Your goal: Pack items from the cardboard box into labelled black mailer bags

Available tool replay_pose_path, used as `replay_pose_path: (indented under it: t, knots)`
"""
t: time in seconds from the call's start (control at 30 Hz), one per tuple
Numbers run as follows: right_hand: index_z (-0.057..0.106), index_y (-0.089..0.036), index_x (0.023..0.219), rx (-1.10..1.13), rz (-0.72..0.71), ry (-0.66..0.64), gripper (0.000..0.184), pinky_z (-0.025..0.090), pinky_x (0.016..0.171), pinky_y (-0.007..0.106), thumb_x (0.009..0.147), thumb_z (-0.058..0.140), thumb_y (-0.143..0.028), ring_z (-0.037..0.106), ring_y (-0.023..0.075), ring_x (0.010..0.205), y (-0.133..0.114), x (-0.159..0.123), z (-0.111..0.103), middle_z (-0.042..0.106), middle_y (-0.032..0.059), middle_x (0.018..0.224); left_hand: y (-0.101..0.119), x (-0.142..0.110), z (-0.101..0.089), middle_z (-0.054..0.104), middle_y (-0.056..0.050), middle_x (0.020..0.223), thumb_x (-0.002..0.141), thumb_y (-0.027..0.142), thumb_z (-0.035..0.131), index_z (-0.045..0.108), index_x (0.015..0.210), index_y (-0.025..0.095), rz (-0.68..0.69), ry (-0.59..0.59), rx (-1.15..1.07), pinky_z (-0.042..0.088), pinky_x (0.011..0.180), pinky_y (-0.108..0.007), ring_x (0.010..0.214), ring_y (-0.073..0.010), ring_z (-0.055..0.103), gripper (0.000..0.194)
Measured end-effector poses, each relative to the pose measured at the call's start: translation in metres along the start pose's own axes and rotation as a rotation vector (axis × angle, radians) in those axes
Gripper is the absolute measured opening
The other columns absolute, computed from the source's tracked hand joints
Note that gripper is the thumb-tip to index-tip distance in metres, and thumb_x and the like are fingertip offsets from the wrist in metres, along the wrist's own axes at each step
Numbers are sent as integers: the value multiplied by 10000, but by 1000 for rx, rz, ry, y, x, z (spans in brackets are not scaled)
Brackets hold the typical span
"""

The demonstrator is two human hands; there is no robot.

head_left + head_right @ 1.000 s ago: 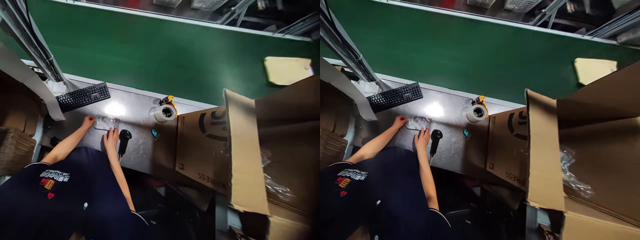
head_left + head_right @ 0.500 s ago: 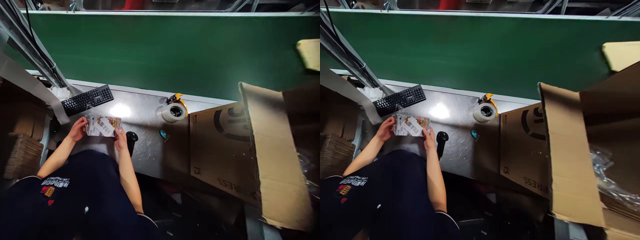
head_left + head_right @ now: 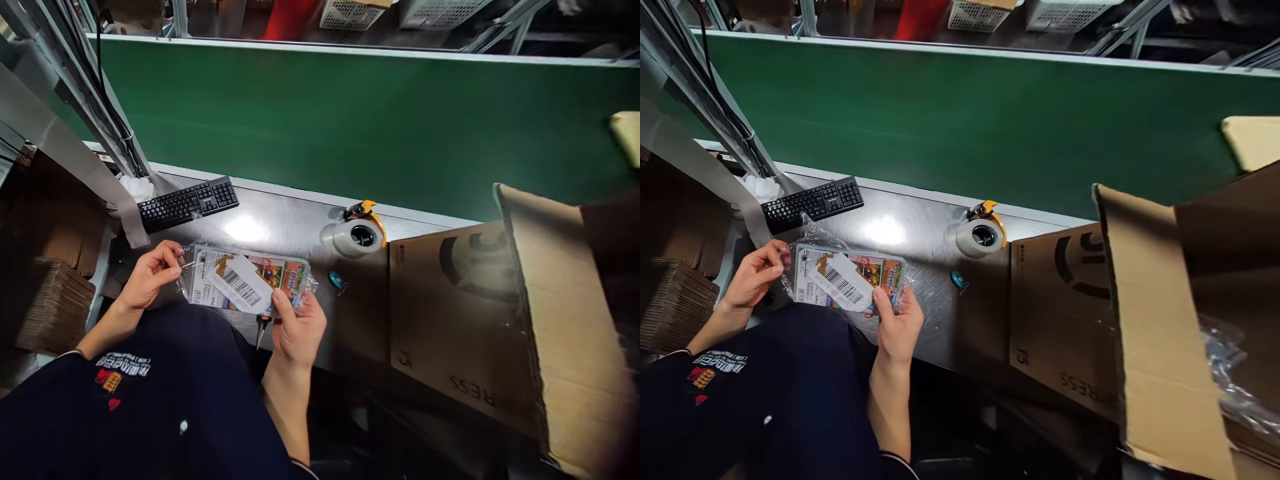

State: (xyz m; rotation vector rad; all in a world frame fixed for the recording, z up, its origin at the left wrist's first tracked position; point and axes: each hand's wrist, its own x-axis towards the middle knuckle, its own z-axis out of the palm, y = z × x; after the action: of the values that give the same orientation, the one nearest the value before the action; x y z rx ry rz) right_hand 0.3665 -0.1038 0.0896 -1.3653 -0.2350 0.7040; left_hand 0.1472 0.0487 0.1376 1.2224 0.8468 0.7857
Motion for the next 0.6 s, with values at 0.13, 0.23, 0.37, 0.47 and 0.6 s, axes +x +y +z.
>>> replay_pose_path:
  t: [0.13,0.23,0.37,0.47,0.6]
  knots:
    - [750,-187,918,-60,-156,-15,323,604,661,259,752,898,-421,700,145,702,-7,-5,-13,774,19,813,11,9,-9,690,-73,1067,752,504,897,715,798,200,21,-107,14,576,859,-338,903,-204,672,357]
    - [758,-188,916,-135,-190,-32,324,604,647,269,746,904,-422,701,157,696,-15,-4,-22,778,28,805,26,29,-9,741,-111,1127,710,590,891,742,1035,206,-97,-260,92,600,807,-355,899,-239,716,525]
    - [751,-188,828,-256,-183,-105,327,575,574,258,713,921,-443,666,146,610,-27,-6,-24,746,4,709,43,53,10,757,-73,912,675,433,935,757,983,185,-145,-490,327,551,680,-275,787,-207,702,433]
    - [776,-190,846,-294,-201,-128,316,577,560,263,716,918,-441,681,153,603,-32,-12,-26,758,4,711,47,61,27,702,-35,741,786,398,852,747,800,169,-92,-586,368,484,591,-239,668,-159,632,252]
    - [804,-218,791,-234,-254,-284,190,502,436,262,748,905,-373,603,138,449,-33,-15,-35,718,-13,599,38,59,37,590,12,595,800,442,839,695,711,162,-202,-607,208,409,461,-211,505,-101,507,327]
